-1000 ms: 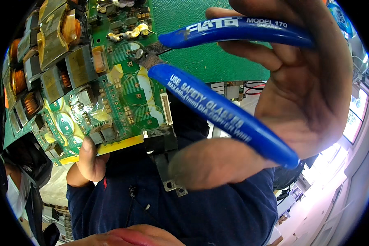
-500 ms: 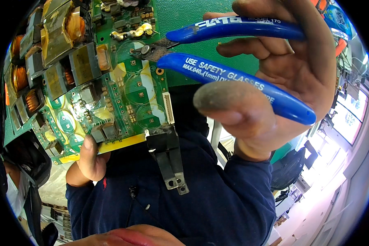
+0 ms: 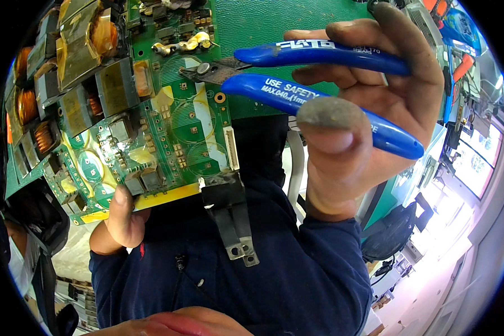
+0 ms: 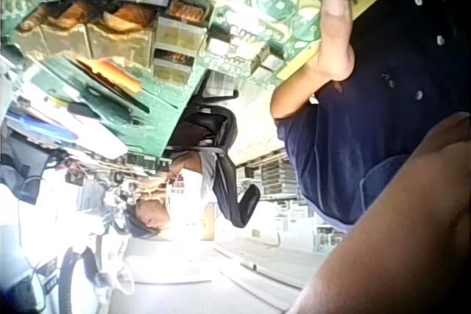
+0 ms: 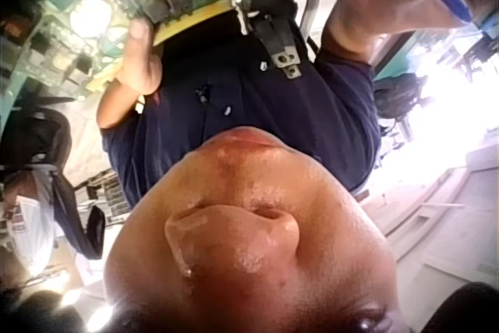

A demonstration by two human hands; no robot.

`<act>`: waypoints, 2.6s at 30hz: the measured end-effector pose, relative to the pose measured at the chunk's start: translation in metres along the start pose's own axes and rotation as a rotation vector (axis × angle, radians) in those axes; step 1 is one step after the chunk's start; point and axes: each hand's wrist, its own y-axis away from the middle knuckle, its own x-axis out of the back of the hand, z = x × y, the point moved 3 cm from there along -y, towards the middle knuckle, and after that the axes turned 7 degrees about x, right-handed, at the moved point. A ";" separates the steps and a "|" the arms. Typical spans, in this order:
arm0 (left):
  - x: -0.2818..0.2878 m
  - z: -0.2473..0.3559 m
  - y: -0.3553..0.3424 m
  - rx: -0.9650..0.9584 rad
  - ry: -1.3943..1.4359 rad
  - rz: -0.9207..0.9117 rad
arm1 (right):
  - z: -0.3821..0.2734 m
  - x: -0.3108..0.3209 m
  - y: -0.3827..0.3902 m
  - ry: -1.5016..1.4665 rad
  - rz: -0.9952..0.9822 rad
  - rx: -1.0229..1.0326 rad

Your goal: The person uses blue-handled pliers to clip components on both sides of a large green circuit board.

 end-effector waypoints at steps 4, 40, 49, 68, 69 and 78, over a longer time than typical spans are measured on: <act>-0.003 -0.002 0.000 -0.018 0.016 0.030 | 0.001 0.000 0.005 -0.038 0.030 0.010; -0.007 -0.001 0.005 0.039 0.036 0.008 | 0.000 0.026 -0.001 -0.037 0.157 0.013; -0.016 0.011 -0.001 -0.038 -0.107 0.036 | -0.011 0.036 -0.016 0.393 -0.024 0.283; -0.002 0.010 -0.004 0.058 -0.032 -0.004 | -0.005 0.025 -0.019 0.074 -0.157 0.043; 0.000 0.008 -0.004 0.053 0.000 -0.015 | -0.004 0.027 -0.019 -0.022 -0.181 0.051; 0.022 -0.011 0.004 0.127 -0.012 0.105 | 0.019 -0.003 -0.029 -0.462 -0.381 -0.058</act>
